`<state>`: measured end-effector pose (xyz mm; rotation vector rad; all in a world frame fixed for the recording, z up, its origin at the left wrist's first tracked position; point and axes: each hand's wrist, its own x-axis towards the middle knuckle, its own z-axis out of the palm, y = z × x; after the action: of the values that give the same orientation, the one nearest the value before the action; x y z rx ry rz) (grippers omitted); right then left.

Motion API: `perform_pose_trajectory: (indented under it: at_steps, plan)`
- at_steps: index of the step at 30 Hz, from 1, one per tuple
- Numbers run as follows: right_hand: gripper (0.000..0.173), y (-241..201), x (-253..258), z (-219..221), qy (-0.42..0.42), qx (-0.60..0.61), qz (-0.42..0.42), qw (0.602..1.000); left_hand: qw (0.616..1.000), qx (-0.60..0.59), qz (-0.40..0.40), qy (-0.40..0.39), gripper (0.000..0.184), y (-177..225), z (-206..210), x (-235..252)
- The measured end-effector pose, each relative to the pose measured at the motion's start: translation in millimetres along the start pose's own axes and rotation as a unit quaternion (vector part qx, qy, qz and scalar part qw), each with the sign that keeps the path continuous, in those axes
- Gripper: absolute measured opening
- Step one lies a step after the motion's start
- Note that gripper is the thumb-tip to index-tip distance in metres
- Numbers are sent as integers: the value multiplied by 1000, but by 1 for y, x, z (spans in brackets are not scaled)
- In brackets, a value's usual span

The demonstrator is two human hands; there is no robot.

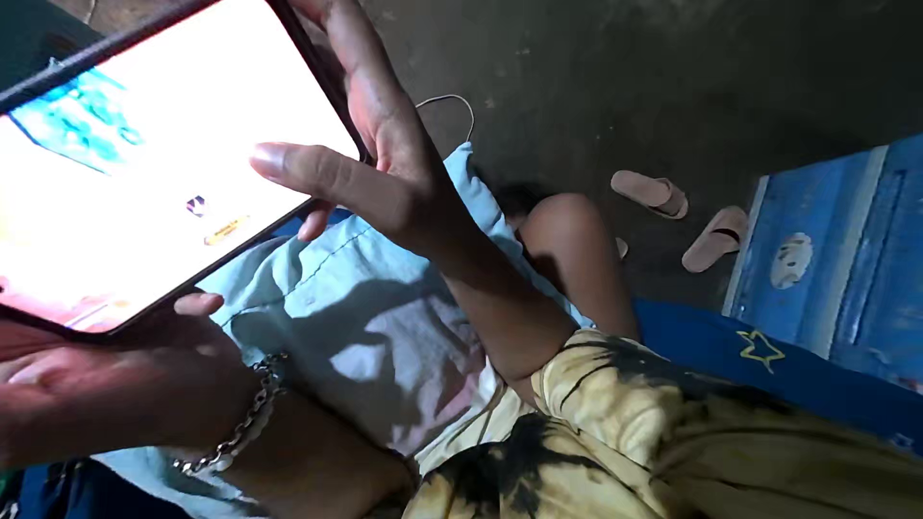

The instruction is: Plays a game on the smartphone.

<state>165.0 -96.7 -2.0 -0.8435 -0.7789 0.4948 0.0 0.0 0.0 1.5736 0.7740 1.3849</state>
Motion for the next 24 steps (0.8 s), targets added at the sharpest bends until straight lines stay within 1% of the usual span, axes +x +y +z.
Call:
perform_pose_trajectory:
  at_steps: [2, 3, 5, 7, 9, 13, 16, 18, 20, 24]
  plan:
    - [69, 1, 2, -5, -21, 30, 24, 999, 1000, -12, 8, -3, 27, -1, 1, 1]
    - [70, 2, 3, -7, -35, 37, 27, 998, 999, -32, 14, -20, 31, -4, -1, 1]
    - [72, 5, 5, -10, -57, 45, 27, 997, 994, -84, 25, -70, 43, -6, -1, 5]
    - [76, 7, 5, -11, -62, 37, 25, 997, 985, -100, 43, -132, 52, -3, 4, 11]
    - [78, 6, 3, -12, -58, 23, 23, 998, 982, -95, 65, -149, 51, 4, 11, 13]
    - [78, 5, 1, -11, -48, -8, 4, 999, 974, -128, 72, -173, 44, 13, 11, 8]
    - [79, 4, 0, -8, -47, -25, -10, 999, 977, -127, 57, -163, 44, 16, 11, 7]
    - [79, 3, -1, -6, -49, -35, -12, 998, 977, -145, 79, -139, 43, 14, 14, 13]
    - [77, 2, -2, -5, -50, -38, -11, 998, 974, -161, 92, -133, 44, 11, 15, 17]
    - [75, -3, -7, -6, -51, -62, 13, 997, 976, -158, 74, -129, 46, 14, 13, 14]
